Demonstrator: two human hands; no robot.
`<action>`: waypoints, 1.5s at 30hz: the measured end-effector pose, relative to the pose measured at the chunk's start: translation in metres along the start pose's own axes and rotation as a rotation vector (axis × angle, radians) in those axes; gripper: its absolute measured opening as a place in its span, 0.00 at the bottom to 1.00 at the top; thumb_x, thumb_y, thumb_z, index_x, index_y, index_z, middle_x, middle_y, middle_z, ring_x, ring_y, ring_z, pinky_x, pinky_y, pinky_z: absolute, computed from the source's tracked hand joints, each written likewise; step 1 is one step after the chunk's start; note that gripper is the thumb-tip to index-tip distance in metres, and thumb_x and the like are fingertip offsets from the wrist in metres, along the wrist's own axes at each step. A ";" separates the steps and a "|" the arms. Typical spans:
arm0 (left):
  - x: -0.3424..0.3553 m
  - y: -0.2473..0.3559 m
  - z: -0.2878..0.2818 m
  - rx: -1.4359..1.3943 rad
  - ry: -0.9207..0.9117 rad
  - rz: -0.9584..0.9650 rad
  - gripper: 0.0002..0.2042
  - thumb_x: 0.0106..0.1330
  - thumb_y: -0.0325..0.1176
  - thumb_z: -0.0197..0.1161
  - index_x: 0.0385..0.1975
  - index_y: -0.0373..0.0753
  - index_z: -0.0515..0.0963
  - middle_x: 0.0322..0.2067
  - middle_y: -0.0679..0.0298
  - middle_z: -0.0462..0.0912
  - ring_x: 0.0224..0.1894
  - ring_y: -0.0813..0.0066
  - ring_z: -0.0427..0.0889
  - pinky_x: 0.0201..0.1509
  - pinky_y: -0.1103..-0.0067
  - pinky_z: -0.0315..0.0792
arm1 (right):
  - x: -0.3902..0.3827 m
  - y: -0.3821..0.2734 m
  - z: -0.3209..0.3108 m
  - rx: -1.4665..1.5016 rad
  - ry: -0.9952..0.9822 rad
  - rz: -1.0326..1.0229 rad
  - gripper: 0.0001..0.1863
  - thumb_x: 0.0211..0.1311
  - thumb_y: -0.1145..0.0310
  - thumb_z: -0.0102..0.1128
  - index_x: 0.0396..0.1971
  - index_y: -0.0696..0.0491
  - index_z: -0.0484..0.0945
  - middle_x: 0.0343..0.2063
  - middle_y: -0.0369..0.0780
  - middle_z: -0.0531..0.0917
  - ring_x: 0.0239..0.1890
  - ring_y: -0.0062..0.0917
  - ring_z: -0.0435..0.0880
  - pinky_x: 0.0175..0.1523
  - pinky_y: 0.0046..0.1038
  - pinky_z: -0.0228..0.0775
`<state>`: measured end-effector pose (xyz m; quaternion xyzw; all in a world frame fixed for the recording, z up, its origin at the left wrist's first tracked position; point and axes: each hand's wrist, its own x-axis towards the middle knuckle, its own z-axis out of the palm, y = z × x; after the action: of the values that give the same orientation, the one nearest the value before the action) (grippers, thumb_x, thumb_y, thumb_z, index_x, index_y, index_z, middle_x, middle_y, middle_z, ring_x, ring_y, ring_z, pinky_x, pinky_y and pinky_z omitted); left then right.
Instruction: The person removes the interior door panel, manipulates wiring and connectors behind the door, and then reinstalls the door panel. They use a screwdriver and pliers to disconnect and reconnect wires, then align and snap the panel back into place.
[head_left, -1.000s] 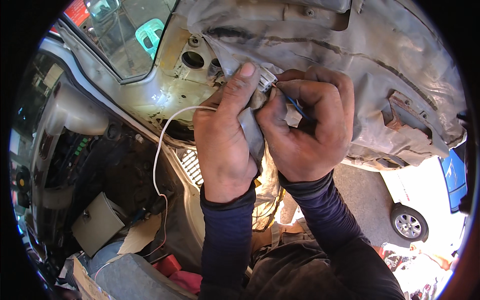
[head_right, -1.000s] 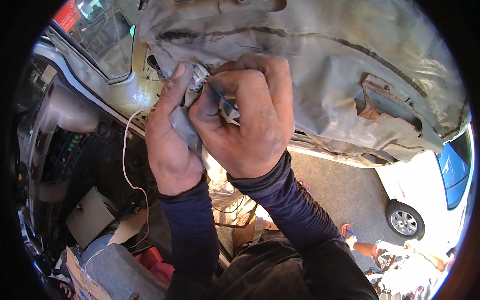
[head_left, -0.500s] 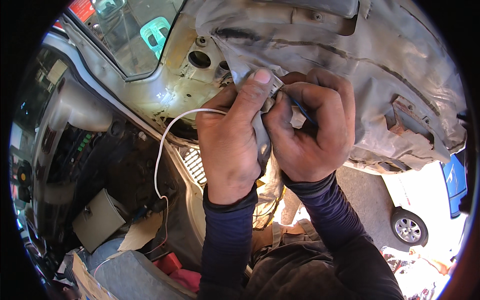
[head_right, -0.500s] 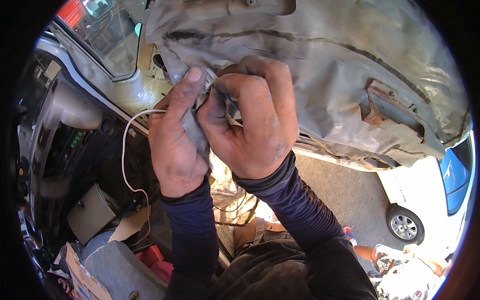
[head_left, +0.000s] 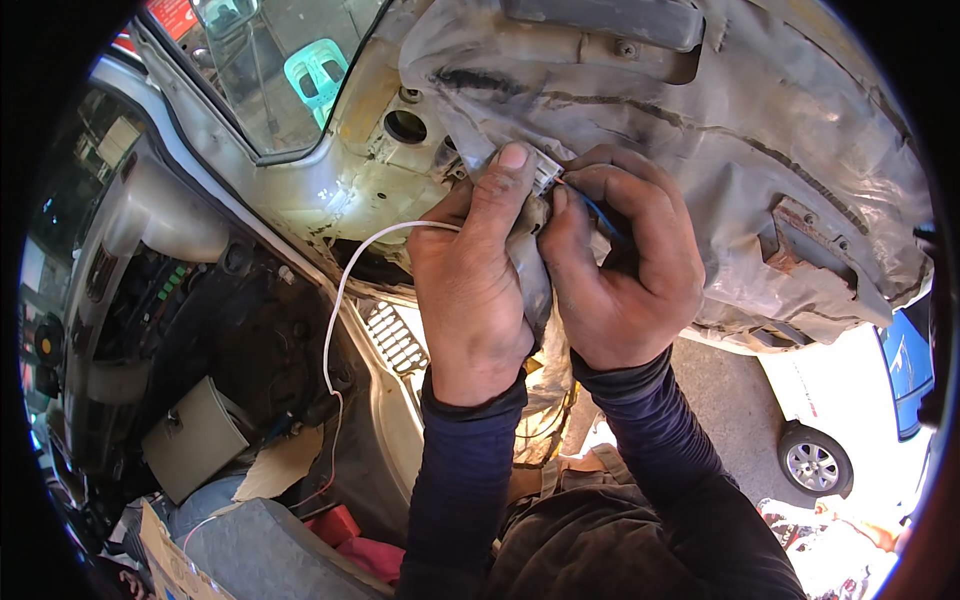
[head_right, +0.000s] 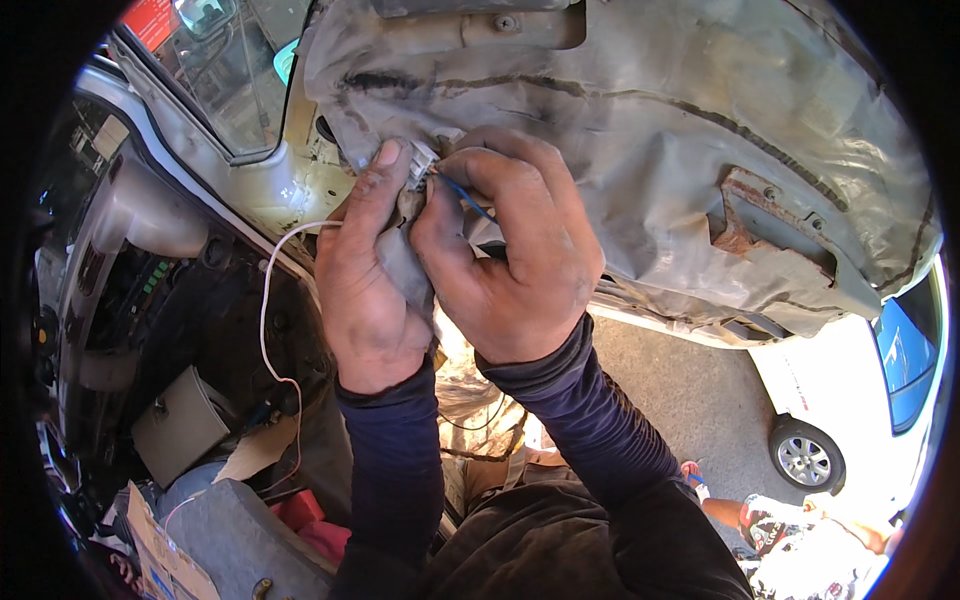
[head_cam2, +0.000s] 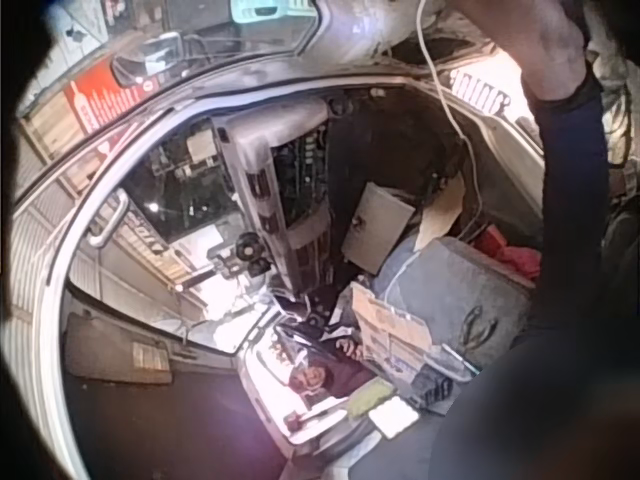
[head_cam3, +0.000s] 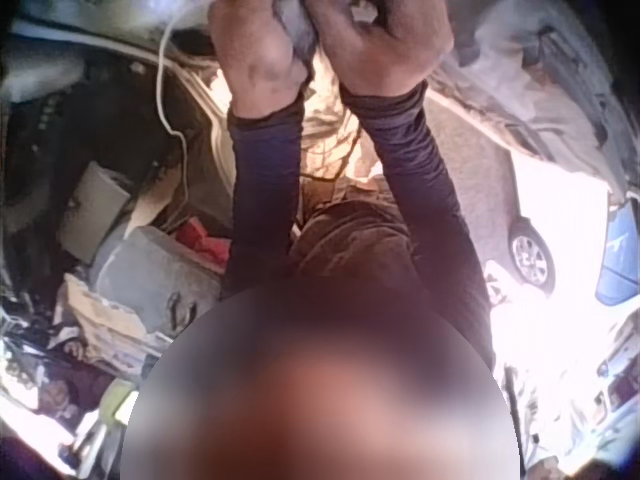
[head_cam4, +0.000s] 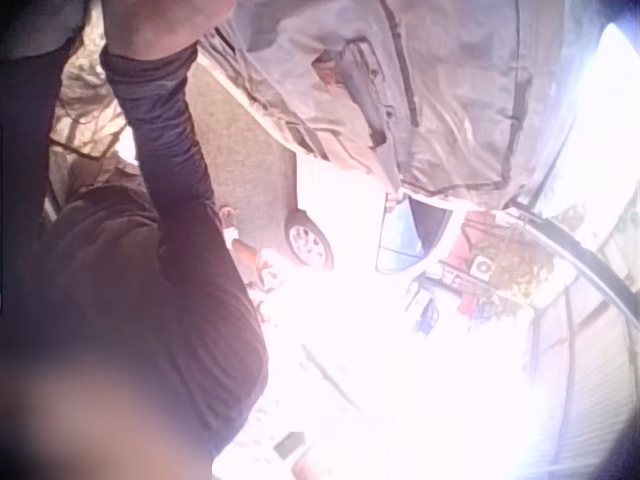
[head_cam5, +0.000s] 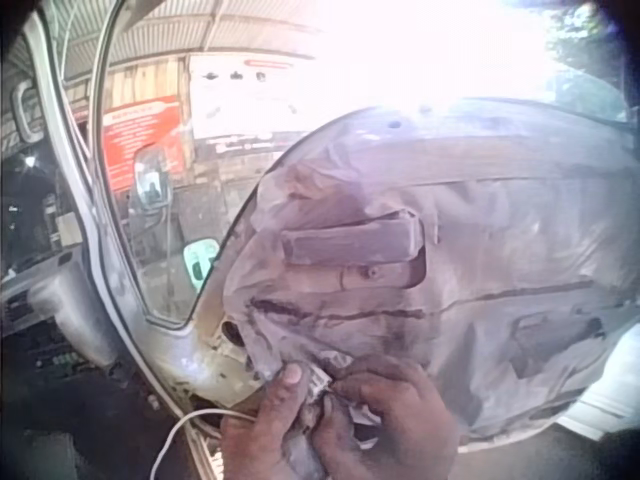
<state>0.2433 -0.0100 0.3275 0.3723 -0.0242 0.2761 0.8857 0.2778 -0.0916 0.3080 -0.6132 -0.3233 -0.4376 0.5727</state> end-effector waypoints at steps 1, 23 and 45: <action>0.000 -0.001 0.000 0.001 -0.007 -0.001 0.10 0.70 0.34 0.67 0.37 0.31 0.83 0.33 0.66 0.84 0.33 0.83 0.78 0.38 0.84 0.70 | 0.000 0.000 0.000 -0.025 0.013 -0.003 0.11 0.53 0.86 0.65 0.37 0.63 0.79 0.39 0.46 0.84 0.38 0.28 0.85 0.45 0.26 0.79; 0.005 0.001 -0.017 0.152 -0.051 0.024 0.09 0.72 0.33 0.63 0.41 0.31 0.83 0.37 0.66 0.84 0.38 0.81 0.79 0.44 0.81 0.72 | 0.000 0.004 0.008 -0.208 -0.060 -0.150 0.16 0.52 0.80 0.69 0.42 0.59 0.80 0.39 0.45 0.84 0.36 0.37 0.86 0.43 0.29 0.79; 0.010 0.003 -0.024 0.467 0.016 0.056 0.10 0.71 0.34 0.64 0.38 0.33 0.84 0.28 0.70 0.83 0.28 0.82 0.77 0.36 0.82 0.72 | -0.153 -0.057 -0.064 -0.435 -1.003 -0.189 0.18 0.56 0.64 0.60 0.44 0.59 0.79 0.46 0.46 0.83 0.51 0.35 0.81 0.57 0.34 0.73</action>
<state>0.2463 0.0127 0.3147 0.5640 0.0370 0.3017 0.7678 0.1539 -0.1314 0.1907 -0.8188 -0.5122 -0.1980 0.1672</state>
